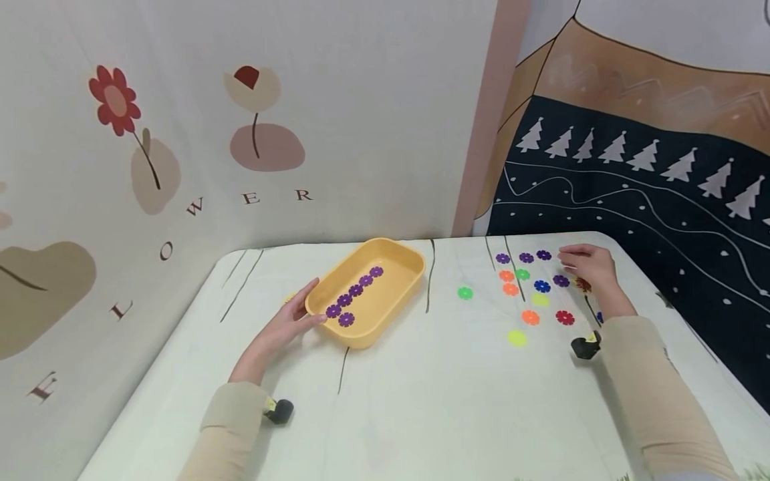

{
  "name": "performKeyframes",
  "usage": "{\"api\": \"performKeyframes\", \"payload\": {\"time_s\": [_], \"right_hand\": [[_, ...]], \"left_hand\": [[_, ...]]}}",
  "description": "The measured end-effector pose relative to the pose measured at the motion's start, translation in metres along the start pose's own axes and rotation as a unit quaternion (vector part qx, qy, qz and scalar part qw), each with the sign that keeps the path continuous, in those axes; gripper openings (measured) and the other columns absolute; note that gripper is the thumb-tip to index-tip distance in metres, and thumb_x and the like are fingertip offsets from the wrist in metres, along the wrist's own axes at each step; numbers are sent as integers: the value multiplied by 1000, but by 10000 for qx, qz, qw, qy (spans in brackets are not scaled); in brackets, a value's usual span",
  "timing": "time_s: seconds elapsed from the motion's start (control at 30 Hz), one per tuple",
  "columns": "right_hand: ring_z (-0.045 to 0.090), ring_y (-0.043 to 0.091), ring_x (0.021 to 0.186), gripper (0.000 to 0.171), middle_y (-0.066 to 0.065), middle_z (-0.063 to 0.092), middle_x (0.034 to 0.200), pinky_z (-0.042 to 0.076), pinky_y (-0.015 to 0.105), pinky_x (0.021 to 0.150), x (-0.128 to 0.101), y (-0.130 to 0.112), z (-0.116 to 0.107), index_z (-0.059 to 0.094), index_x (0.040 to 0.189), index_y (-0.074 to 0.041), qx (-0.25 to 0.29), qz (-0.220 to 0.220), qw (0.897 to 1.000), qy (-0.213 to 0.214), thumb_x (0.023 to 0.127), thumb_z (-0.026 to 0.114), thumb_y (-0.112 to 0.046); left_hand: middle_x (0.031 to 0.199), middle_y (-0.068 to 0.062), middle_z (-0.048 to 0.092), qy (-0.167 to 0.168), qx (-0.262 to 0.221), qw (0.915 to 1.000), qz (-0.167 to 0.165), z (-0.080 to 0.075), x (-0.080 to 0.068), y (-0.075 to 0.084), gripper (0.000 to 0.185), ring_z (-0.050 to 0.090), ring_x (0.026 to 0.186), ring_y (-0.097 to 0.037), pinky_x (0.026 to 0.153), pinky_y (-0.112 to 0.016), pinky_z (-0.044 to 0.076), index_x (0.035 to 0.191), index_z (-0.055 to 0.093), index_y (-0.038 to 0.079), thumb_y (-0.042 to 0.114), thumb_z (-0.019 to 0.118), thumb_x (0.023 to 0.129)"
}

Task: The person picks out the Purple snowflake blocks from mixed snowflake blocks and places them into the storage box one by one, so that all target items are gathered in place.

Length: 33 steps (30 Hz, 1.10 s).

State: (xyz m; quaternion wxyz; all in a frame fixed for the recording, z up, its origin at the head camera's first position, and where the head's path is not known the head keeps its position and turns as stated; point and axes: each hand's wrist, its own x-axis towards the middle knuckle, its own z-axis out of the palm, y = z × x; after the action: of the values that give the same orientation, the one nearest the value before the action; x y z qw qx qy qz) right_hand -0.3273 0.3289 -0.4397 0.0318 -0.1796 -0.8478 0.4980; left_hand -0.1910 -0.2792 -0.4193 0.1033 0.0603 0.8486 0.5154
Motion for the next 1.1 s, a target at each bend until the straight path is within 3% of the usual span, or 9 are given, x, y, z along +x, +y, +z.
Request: {"api": "performKeyframes", "payload": {"time_s": [0.17,0.27,0.37,0.43,0.53,0.73,0.93,1.1], "right_hand": [[58,-4,81,46,7,58,130,57,12,73,-38,-15,-17,56,138,-8,257,681,9965,-415,99,60,-31],[59,4,98,51,14,50,145,56,19,94,-45,-15,-19,49,145,-6,67,837,9942,-679,101,56,-30],[50,25,126,55,21,36,158,45,40,115,-44,-10,-20,44,148,-4,-375,692,9919,-1001,101,54,-30],[39,37,136,56,25,33,158,36,52,120,-42,-7,-20,44,148,-2,-676,501,9892,-1198,100,56,-29],[38,43,133,56,29,37,153,35,58,119,-38,-3,-18,45,146,1,-1040,158,9848,-1385,99,59,-25],[41,42,122,48,31,42,145,38,59,113,-34,-2,-13,51,140,3,-1352,-125,9810,-1387,98,60,-19],[45,40,116,44,29,49,136,44,53,106,-37,-1,-16,52,135,5,-1299,-334,9823,-1307,98,61,-16],[53,33,107,40,24,58,123,52,21,80,-37,-2,-20,56,132,2,-1279,-421,9836,-1202,98,62,-19]], "left_hand": [[167,-15,16,11,-31,10000,-21,1,-1,-1,85,26,151,-40,122,-53,28,162,11,24,21,65,96],[167,-14,16,-1,-43,10000,-74,2,0,-1,86,26,151,-39,122,-53,28,162,10,25,23,66,96],[168,-13,16,22,-72,9999,-144,2,-1,-2,86,25,152,-38,122,-53,27,162,11,27,25,67,96],[168,-13,15,38,-66,9999,-146,1,-2,-2,86,24,152,-38,122,-54,27,161,11,28,25,66,96],[168,-14,16,59,-61,9999,-107,0,-3,-3,86,25,152,-38,122,-54,27,162,11,28,24,66,96],[167,-15,17,59,-7,10000,-6,-3,-2,-2,85,27,151,-39,121,-53,29,162,10,26,23,65,97],[168,-13,15,20,56,10000,80,-1,1,-2,84,25,152,-38,122,-53,29,162,10,23,22,65,97],[168,-11,16,38,-13,10000,27,1,1,-3,84,25,152,-37,122,-52,29,162,12,25,23,66,97]]}}
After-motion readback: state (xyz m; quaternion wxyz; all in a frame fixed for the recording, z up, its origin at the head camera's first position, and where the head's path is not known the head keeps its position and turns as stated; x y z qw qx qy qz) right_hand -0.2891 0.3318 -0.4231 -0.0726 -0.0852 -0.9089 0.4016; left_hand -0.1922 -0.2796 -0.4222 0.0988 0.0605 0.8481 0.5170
